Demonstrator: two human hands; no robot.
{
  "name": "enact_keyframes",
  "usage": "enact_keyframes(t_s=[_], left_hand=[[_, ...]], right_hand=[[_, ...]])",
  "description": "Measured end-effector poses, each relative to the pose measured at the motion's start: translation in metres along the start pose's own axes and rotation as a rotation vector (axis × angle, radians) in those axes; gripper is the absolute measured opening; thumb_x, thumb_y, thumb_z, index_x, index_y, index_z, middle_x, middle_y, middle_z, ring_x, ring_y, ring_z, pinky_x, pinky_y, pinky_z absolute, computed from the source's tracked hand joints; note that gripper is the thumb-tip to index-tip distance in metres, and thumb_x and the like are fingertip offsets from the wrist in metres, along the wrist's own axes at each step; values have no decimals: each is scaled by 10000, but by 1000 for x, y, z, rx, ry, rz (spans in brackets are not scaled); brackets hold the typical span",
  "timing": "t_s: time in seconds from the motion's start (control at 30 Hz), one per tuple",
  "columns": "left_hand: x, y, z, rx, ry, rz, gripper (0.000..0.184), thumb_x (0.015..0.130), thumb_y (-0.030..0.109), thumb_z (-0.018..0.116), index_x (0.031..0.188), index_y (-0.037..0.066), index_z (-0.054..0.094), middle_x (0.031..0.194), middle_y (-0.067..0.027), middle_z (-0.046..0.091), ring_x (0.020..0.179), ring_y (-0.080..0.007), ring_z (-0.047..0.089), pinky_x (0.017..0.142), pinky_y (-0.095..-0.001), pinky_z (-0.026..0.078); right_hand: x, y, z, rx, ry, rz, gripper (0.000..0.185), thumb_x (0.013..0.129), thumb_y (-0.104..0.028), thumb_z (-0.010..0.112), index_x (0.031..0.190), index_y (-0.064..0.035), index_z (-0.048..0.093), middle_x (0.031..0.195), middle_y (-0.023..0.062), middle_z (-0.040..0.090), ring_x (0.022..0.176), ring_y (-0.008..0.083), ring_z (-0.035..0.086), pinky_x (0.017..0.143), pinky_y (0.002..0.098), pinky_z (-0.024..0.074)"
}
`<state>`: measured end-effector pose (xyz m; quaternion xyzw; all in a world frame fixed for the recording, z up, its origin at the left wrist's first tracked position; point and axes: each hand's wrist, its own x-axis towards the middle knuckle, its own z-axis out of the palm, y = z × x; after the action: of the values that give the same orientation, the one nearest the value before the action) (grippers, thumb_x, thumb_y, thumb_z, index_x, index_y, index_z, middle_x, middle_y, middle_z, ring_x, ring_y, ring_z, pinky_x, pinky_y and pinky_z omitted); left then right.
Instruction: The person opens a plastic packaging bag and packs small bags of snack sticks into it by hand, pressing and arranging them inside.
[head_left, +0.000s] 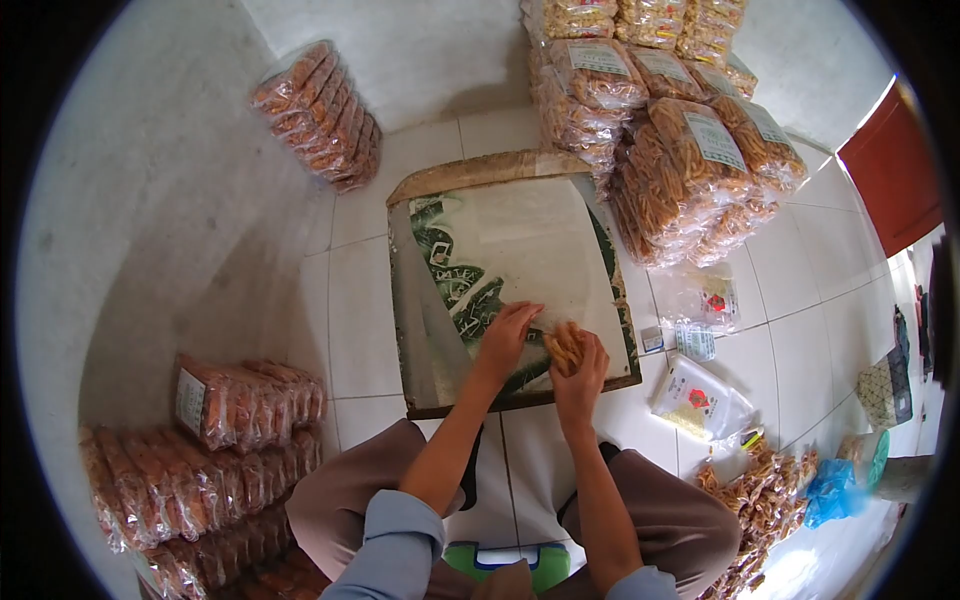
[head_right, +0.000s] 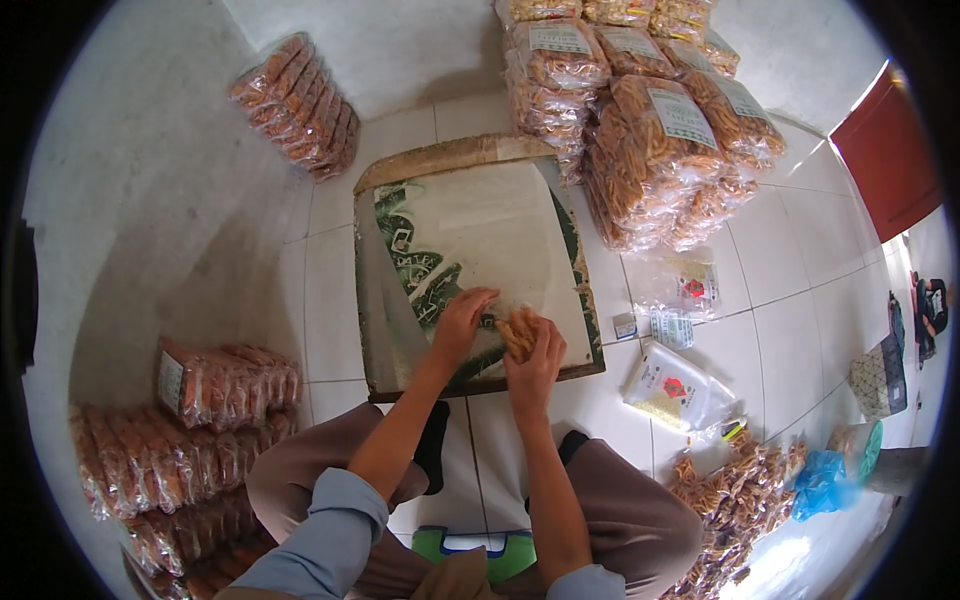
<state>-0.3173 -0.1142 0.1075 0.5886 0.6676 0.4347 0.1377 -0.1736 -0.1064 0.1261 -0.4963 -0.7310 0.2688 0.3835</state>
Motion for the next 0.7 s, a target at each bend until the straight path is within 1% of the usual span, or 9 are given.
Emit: enact_keyframes(t_s=[0.13,0.17,0.23,0.37,0.43,0.5,0.53,0.67,0.7], left_hand=[[-6,15,5,-24,10,11,386,827,20,485,1195,137,486,1187,-83,523,1125,-291,473,961,-453,346],[-6,18,2,-18,8,11,386,827,20,485,1195,137,486,1187,-83,523,1125,-291,473,961,-453,346],[-6,24,-4,-75,-4,6,428,822,16,486,1226,154,465,1265,-45,467,1185,-293,416,1002,-506,275],[0,39,-15,-15,2,105,453,820,18,490,1244,177,457,1297,-12,441,1239,-288,351,1002,-533,255],[4,49,-17,79,-42,179,384,820,20,508,1184,141,518,1239,-26,500,1253,-307,323,1004,-541,245],[3,48,-21,101,-53,212,374,817,45,524,1179,137,523,1245,-18,496,1261,-305,310,999,-550,240],[0,47,-22,119,-66,241,366,815,70,539,1175,133,527,1251,-10,492,1269,-303,297,994,-560,235],[-20,44,-24,71,-92,199,332,817,116,562,1148,117,545,1253,-26,491,1255,-275,331,1006,-502,243],[-21,40,-19,-155,-10,77,340,823,145,568,1159,108,530,1211,-60,507,1214,-273,364,994,-475,264]], right_hand=[[0,-3,7,10,-6,9,674,573,48,661,1194,-26,409,1174,157,444,1084,347,410,916,415,364],[2,-4,10,10,12,6,673,577,50,653,1198,-24,406,1173,159,446,1083,350,409,915,415,365],[9,-7,12,16,29,3,671,582,53,645,1203,-22,403,1173,161,447,1082,353,409,914,414,366],[21,-13,13,19,2,-47,615,621,36,625,1190,4,393,1168,189,444,1069,377,410,911,430,359],[27,-13,17,68,-10,-60,597,636,30,623,1188,6,396,1168,189,451,1065,374,422,911,431,359],[34,-5,25,21,106,-238,600,657,15,625,1208,2,389,1168,182,469,1063,362,447,916,432,357],[37,-1,28,26,107,-238,600,657,15,625,1208,2,389,1168,182,469,1063,362,447,916,432,357],[39,12,38,17,64,-183,649,662,0,631,1250,-2,359,1171,174,479,1076,351,453,933,425,348],[41,10,37,3,67,-193,665,659,-8,637,1259,1,350,1171,177,476,1084,354,446,939,421,346]])
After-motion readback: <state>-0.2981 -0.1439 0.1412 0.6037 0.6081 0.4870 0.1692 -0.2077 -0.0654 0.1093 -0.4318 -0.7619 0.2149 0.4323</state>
